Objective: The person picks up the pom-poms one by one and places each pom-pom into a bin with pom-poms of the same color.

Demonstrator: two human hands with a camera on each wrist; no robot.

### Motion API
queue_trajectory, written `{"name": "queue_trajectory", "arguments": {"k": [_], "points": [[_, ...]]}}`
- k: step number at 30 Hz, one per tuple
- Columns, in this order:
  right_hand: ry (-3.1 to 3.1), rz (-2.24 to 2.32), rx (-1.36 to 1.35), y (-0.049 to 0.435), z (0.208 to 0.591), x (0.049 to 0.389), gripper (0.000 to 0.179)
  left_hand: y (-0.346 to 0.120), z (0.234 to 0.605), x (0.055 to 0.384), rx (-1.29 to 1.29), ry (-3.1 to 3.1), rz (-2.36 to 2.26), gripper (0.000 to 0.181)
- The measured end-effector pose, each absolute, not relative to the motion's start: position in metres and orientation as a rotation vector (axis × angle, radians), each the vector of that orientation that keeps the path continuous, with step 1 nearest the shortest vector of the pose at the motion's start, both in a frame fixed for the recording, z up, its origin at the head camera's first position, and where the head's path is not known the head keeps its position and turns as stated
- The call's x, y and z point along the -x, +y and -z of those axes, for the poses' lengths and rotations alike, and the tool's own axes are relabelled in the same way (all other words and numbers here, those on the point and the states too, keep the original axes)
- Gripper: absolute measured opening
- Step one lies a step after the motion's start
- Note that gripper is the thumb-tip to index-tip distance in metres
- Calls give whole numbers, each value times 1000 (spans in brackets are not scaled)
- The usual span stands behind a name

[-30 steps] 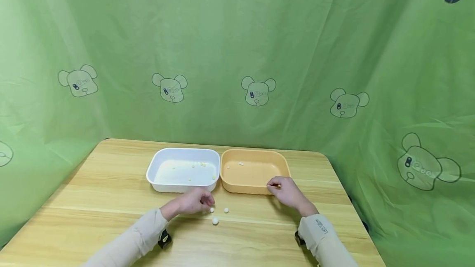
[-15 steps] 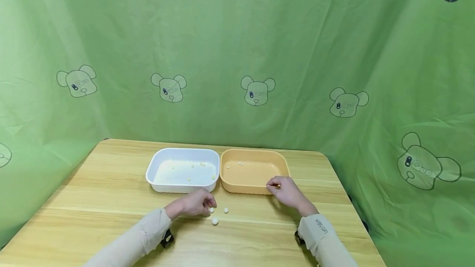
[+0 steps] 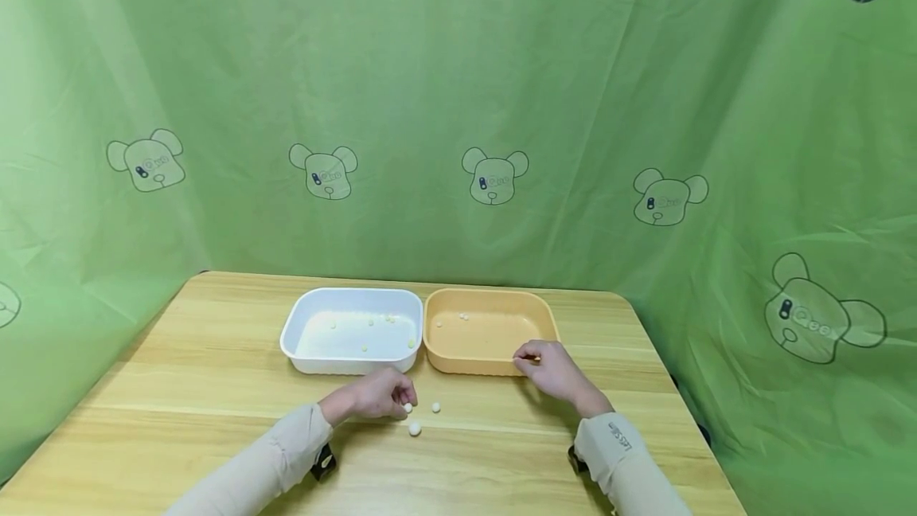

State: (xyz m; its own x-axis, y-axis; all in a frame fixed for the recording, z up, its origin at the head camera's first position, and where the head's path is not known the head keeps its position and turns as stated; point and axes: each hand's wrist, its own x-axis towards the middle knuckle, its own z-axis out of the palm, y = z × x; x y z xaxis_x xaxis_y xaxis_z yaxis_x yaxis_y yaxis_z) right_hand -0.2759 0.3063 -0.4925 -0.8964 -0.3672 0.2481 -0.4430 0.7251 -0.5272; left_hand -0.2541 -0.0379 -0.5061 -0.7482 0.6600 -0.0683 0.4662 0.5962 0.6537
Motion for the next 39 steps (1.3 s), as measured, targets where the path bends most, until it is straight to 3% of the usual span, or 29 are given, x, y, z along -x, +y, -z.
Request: {"name": "queue_trajectory", "arguments": {"k": [39], "points": [[-2799, -907, -664, 305, 492, 276, 8, -42, 487, 254, -923, 2524, -950, 6]]}}
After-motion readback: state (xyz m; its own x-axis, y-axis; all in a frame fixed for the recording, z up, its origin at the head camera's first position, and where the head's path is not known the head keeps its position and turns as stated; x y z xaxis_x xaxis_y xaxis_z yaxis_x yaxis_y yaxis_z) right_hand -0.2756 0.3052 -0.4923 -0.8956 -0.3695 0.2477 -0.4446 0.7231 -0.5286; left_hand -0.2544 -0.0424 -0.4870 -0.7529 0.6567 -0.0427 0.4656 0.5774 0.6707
